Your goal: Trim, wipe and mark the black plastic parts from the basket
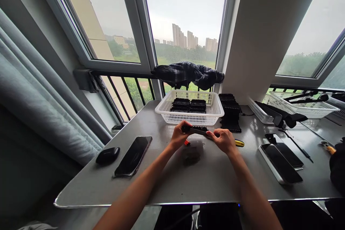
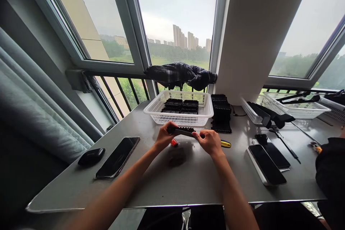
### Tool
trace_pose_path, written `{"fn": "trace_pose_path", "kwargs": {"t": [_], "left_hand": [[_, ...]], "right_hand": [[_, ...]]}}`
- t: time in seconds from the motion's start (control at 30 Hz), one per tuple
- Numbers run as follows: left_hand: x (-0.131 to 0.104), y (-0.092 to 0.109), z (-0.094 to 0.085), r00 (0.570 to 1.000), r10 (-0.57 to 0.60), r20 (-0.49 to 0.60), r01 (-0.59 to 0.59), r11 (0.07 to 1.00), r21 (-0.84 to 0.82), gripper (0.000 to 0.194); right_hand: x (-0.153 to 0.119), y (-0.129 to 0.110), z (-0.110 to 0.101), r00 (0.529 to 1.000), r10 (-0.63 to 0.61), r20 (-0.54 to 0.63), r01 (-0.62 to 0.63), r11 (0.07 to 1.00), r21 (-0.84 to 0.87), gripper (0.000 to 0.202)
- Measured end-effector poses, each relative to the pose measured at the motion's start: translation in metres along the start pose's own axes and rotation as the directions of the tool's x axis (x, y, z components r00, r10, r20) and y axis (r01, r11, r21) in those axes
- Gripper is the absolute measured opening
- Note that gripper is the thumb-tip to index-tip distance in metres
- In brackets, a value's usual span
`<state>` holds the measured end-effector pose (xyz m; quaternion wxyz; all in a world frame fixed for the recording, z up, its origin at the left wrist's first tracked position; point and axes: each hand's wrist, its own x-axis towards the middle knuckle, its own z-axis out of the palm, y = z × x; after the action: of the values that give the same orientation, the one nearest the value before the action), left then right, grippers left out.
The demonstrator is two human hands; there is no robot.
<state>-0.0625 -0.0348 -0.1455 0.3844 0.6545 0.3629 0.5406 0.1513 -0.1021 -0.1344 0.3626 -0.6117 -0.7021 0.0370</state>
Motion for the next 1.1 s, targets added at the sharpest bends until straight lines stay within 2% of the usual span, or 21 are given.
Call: {"fn": "trace_pose_path", "kwargs": {"t": [0.13,0.4,0.93,1.1], "left_hand": [[-0.0033,0.0047,0.0013,0.997,0.039,0.061,-0.044,0.997,0.068,0.024],[-0.0048,0.0035,0.0006,0.991,0.089,0.101,-0.099,0.990,0.103,0.020],[-0.0067,0.0068,0.0017,0.993,0.081,0.084,-0.091,0.989,0.116,0.011],[-0.0020,0.0052,-0.0043,0.994,0.092,0.057,-0.097,0.992,0.086,0.020]], "right_hand": [[-0.0002,-0.0016,0.0006,1.000,0.001,0.020,0.000,1.000,-0.028,0.059],[-0.0008,-0.0020,-0.0041,1.000,-0.027,0.016,0.028,0.998,-0.064,0.055],[-0.0013,-0.0025,-0.0012,1.000,-0.021,0.018,0.022,0.996,-0.087,0.058],[-0.0001,0.0023,-0.0053,1.000,0.011,0.014,-0.010,0.995,-0.099,0.060]]}}
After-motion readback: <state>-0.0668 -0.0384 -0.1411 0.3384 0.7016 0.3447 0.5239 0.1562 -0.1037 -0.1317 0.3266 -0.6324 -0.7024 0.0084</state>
